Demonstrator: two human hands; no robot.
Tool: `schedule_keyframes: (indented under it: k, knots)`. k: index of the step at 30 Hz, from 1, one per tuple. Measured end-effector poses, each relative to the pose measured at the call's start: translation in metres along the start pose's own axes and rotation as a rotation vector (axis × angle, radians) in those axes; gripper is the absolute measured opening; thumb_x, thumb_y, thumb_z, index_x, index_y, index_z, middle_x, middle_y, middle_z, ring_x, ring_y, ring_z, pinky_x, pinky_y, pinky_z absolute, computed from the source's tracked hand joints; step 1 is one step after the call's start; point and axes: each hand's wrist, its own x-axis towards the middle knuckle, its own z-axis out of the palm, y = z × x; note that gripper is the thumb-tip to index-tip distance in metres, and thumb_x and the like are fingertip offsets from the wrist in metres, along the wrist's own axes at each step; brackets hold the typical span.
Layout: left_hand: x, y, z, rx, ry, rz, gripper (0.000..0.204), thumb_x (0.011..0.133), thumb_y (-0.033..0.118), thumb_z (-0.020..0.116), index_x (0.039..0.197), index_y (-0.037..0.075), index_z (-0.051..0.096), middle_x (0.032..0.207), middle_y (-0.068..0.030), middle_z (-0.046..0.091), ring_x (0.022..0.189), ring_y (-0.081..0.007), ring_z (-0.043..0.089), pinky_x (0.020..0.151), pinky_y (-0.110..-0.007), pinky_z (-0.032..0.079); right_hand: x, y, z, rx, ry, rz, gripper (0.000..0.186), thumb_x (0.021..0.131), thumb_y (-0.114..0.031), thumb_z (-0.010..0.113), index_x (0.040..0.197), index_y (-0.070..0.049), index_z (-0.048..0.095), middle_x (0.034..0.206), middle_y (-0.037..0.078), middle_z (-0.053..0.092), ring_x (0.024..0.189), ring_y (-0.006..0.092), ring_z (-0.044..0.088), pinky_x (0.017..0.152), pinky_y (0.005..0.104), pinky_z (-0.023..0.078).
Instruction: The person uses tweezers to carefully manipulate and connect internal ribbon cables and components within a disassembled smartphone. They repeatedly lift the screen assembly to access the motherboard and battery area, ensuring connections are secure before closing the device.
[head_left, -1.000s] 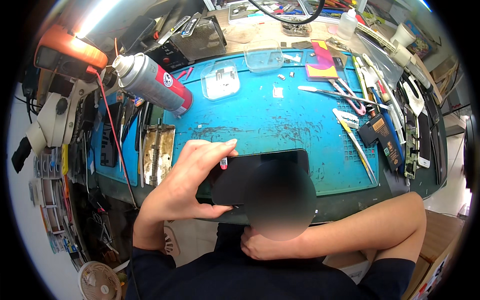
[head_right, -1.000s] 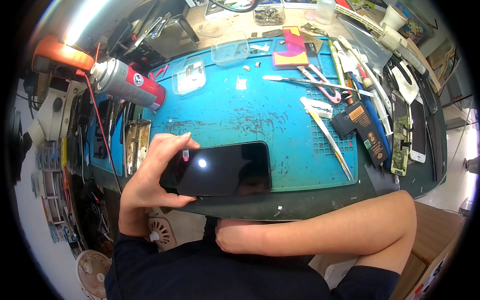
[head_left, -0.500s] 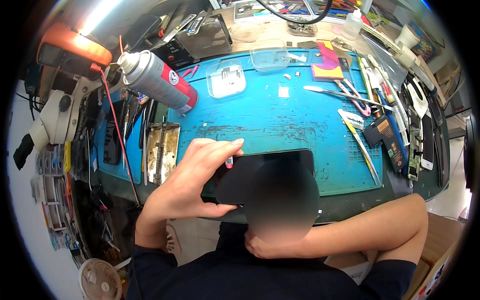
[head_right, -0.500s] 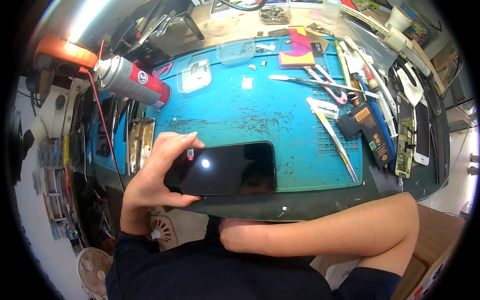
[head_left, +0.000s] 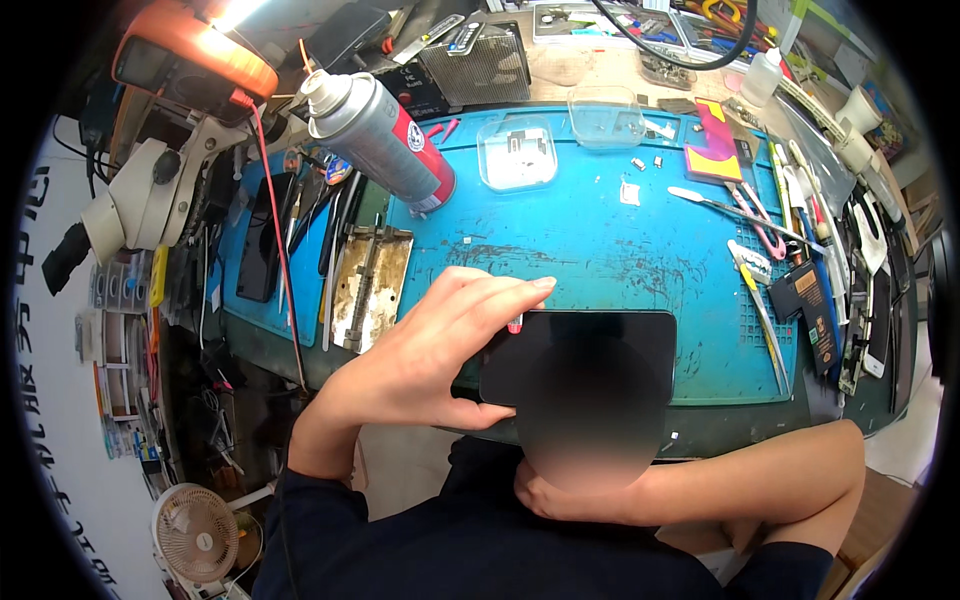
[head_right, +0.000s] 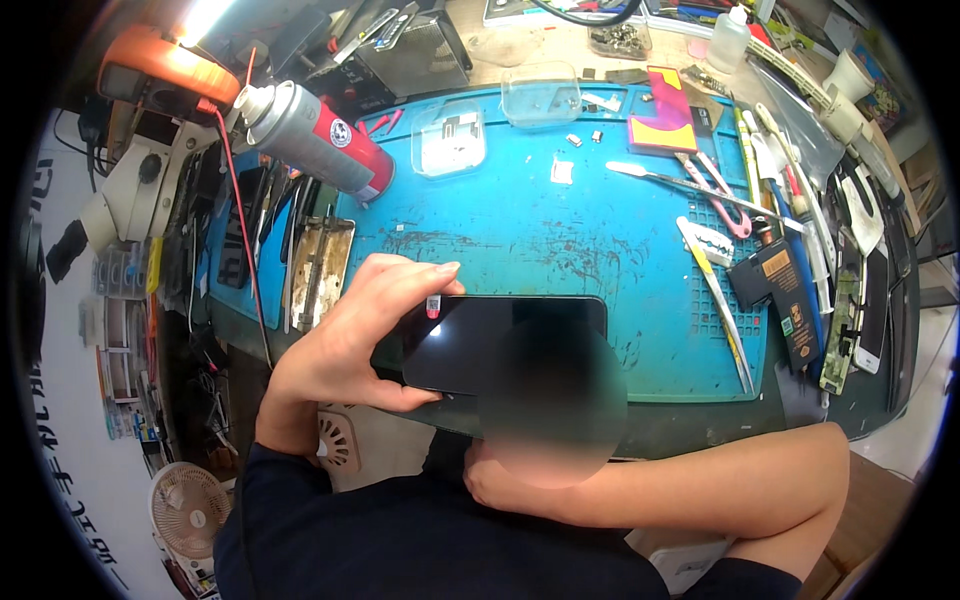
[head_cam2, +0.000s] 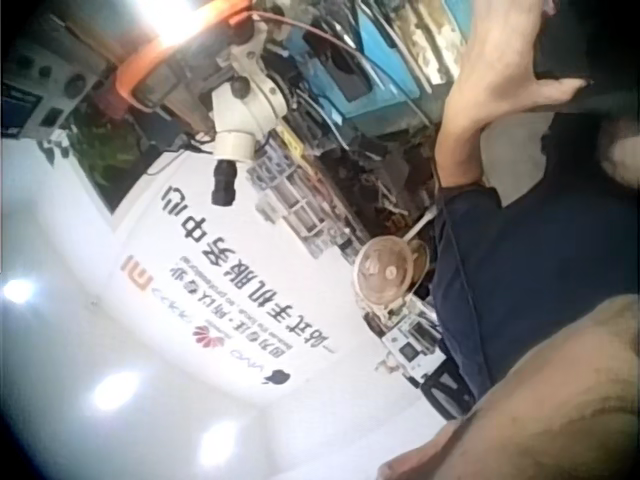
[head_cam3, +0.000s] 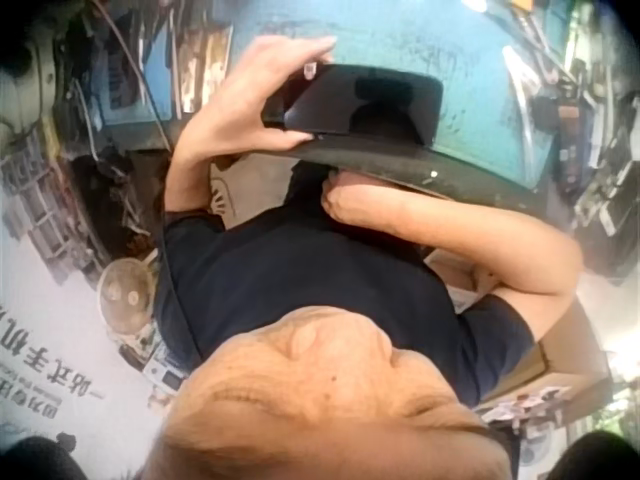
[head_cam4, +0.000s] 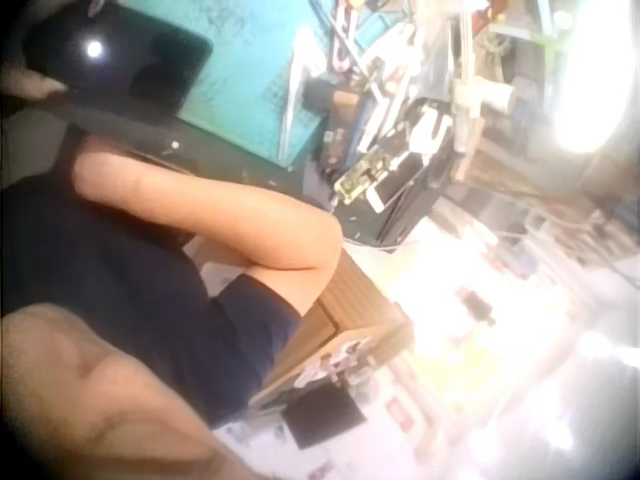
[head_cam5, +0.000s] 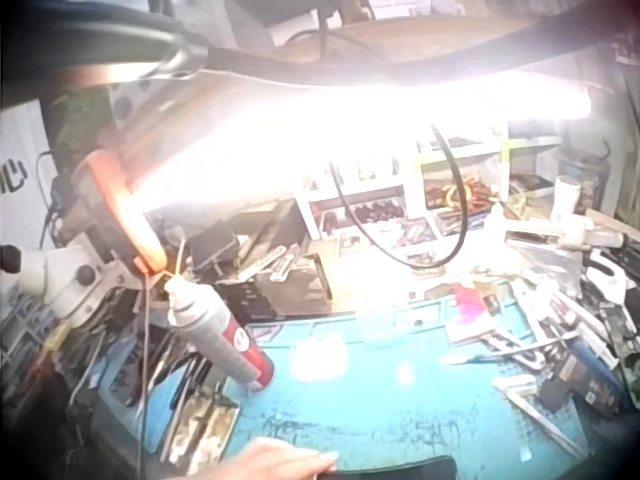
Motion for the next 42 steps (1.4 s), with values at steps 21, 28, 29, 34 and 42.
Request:
schedule_keyframes:
  k: [21,28,29,34,42]
  knots:
    - [0.003,0.001,-0.002,-0.018,-0.017,-0.005,0.103,0.065,0.012,0.093,0.157,0.005,0.045,0.139,-0.0108,0.06,0.123,-0.0331,0.053,0.107,-0.043,0.042,0.0,0.009,-0.004,0.142,0.041,-0.06,0.016,0.082,-0.018,0.061,0.072,-0.006,0.062,0.069,0.007,0.063,0.067,0.0247,0.062,0.064,0.0416,0.053]
    - [-0.001,-0.001,0.002,-0.054,0.012,-0.006,0.104,0.067,0.012,0.093,0.158,0.006,0.043,0.139,-0.0109,0.061,0.122,-0.033,0.054,0.107,-0.043,0.043,0.0,0.002,-0.006,0.128,-0.042,-0.057,0.015,0.079,-0.02,0.064,0.085,-0.007,0.069,0.074,0.004,0.062,0.078,0.0239,0.066,0.078,0.0424,0.056]
    - [-0.003,-0.002,0.002,-0.061,0.016,-0.015,0.104,0.067,0.012,0.093,0.158,0.006,0.043,0.139,-0.0111,0.061,0.122,-0.0329,0.054,0.107,-0.043,0.043,0.001,0.002,-0.008,0.131,-0.055,-0.075,0.016,0.08,-0.02,0.063,0.087,-0.007,0.069,0.075,0.004,0.062,0.077,0.0235,0.066,0.077,0.0417,0.056]
    - [-0.002,-0.003,0.002,-0.08,0.037,0.016,0.109,0.066,0.007,0.094,0.161,0.006,0.039,0.141,-0.0111,0.061,0.123,-0.0324,0.054,0.102,-0.042,0.047,0.006,0.014,-0.019,0.39,0.068,-0.104,0.028,0.081,-0.018,0.063,0.104,-0.005,0.073,0.081,0.002,0.062,0.074,0.0191,0.062,0.071,0.0355,0.054]
    - [-0.009,-0.005,0.004,-0.151,0.086,0.073,0.111,0.064,0.004,0.092,0.162,0.006,0.038,0.148,-0.016,0.052,0.132,-0.0355,0.05,0.108,-0.045,0.045,0.008,0.08,-0.093,0.17,0.345,0.459,0.04,0.085,-0.018,0.068,0.123,-0.006,0.072,0.097,0.006,0.067,0.083,0.024,0.066,0.066,0.04,0.052]
